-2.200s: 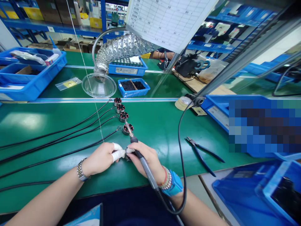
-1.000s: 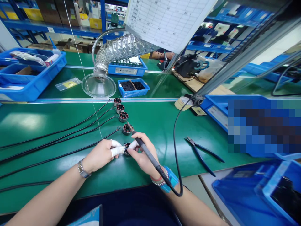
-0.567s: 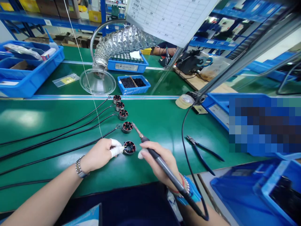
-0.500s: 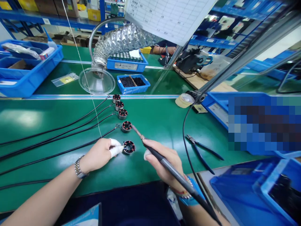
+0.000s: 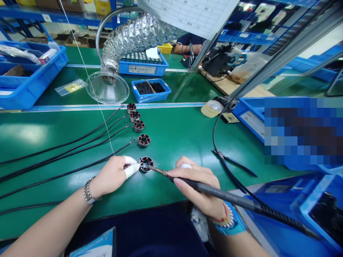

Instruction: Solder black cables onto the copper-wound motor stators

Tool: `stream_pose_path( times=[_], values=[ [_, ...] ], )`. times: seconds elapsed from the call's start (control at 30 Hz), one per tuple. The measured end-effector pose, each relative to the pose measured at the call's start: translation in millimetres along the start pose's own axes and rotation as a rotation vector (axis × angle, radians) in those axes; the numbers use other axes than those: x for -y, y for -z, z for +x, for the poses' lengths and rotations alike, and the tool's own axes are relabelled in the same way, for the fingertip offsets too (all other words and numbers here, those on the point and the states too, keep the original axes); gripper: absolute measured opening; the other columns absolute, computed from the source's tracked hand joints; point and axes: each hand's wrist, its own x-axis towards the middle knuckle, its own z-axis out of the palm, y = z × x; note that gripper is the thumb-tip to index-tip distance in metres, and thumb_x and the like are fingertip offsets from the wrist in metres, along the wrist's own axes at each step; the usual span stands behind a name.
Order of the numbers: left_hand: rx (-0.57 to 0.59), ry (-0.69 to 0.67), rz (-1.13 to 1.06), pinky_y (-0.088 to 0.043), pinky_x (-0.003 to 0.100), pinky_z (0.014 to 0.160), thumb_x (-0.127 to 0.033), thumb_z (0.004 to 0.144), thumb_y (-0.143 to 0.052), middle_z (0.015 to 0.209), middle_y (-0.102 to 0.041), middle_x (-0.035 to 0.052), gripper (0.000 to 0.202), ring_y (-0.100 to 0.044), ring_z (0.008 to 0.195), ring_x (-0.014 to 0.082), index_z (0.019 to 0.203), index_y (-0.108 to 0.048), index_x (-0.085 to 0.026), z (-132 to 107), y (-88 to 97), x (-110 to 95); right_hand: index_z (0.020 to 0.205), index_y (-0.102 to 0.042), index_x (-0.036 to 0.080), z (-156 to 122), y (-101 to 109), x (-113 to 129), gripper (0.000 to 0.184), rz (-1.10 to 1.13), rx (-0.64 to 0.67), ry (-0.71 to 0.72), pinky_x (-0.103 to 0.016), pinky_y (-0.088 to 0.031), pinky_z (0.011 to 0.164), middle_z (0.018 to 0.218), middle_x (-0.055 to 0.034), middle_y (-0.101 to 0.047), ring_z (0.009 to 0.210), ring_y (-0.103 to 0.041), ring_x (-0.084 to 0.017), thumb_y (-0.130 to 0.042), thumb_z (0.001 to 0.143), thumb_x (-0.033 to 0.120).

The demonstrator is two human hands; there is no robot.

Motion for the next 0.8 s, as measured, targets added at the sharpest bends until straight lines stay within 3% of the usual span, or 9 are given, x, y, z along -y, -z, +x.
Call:
stream_pose_path(
  times=[0.8],
  values=[
    [-0.021, -0.019, -0.022, -0.028, 0.022, 0.051, -0.045, 0.079, -0.042, 0.061, -0.049, -0.001, 0.034, -0.039, 0.055, 0.012, 0.067, -0.058, -0.017, 1.3, -2.1, 2.3, 0.088, -0.066, 0.017, 3.2, -3.8, -0.8, 0.017, 0.023, 0.013, 0.005, -0.03, -0.042, 0.053, 0.059, -0.0032, -0.056, 0.061, -0.051, -0.016, -0.052, 0.078, 0.013]
  ],
)
